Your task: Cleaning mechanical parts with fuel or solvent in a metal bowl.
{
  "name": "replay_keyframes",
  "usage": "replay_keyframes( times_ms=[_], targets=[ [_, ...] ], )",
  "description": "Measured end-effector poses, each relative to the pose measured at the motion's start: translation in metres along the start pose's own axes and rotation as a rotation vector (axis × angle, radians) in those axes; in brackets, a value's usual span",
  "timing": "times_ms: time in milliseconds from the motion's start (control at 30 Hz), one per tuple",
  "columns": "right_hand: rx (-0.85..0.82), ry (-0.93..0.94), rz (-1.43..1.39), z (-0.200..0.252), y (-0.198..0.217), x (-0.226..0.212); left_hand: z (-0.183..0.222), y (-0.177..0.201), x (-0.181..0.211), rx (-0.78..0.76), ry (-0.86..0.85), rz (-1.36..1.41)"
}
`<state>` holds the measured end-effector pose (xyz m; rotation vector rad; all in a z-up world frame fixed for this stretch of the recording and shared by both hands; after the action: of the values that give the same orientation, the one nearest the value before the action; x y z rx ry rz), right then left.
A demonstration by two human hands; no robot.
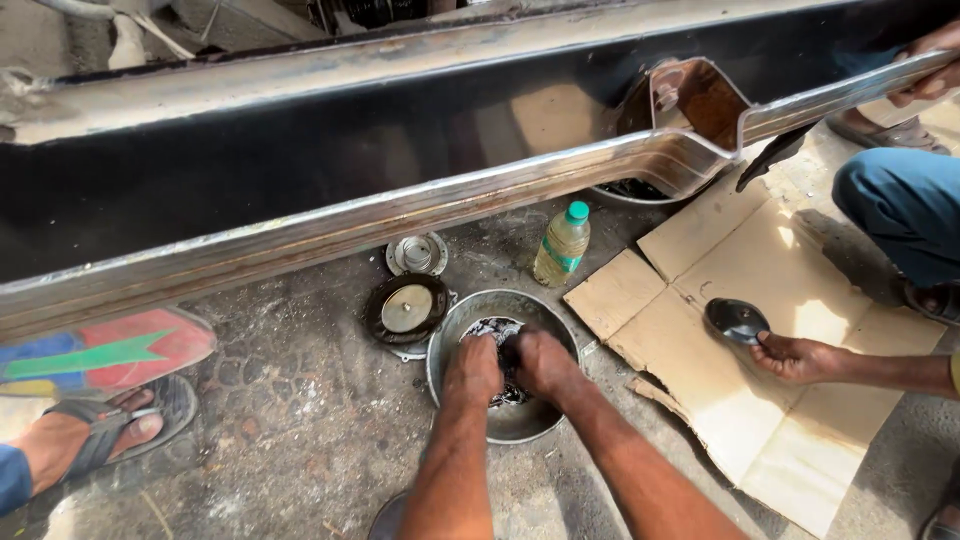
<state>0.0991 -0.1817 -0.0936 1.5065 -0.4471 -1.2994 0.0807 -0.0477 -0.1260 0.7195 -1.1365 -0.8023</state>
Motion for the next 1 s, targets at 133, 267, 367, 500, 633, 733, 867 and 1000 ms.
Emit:
replay_keyframes(
  times_ms=[133,267,367,500,633,733,867,1000],
  targets=[
    [0.153,0.036,0.052,0.0,0.009,-0.014,-0.001,0.056,0.019,-0.211,0.071,-0.021],
    [0.147,0.217,0.074,0.013,-0.008,-0.005,-0.006,0.085,0.043,-0.258,-0.064,-0.222],
    [0.022,0.059,-0.071,0.0,0.001,0.004,-0.018,0.107,0.066,-0.267,-0.176,-0.383],
    [-0.097,-0.189,-0.413,0.009,0.042,-0.003,-0.014,0.091,0.082,-0.298,-0.313,-0.583],
    [-0.2,-0.495,-1.168,0.017,0.072,-0.017,-0.022,0.146,0.087,-0.337,-0.452,-0.785],
    [-0.174,-0.48,-1.297,0.008,0.068,-0.007,-0.02,0.15,0.129,-0.383,-0.522,-0.895],
    [-0.019,-0.214,-0.66,-0.011,0.079,-0.024,-0.029,0.133,0.11,-0.367,-0.496,-0.709],
    [0.154,-0.047,-0.209,-0.03,0.059,-0.012,-0.028,0.064,0.038,-0.461,-0.249,-0.452]
  ],
)
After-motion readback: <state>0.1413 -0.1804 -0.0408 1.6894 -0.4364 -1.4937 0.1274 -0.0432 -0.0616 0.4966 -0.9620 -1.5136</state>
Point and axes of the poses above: each hand's wrist, its own z-axis away from the middle knuckle, its own y-axis out of the back of the hand, x = y × z, the point moved 4 cm from there along -z, towards the middle knuckle, and after that the axes turned 5 degrees about x, right-handed, at the moved point
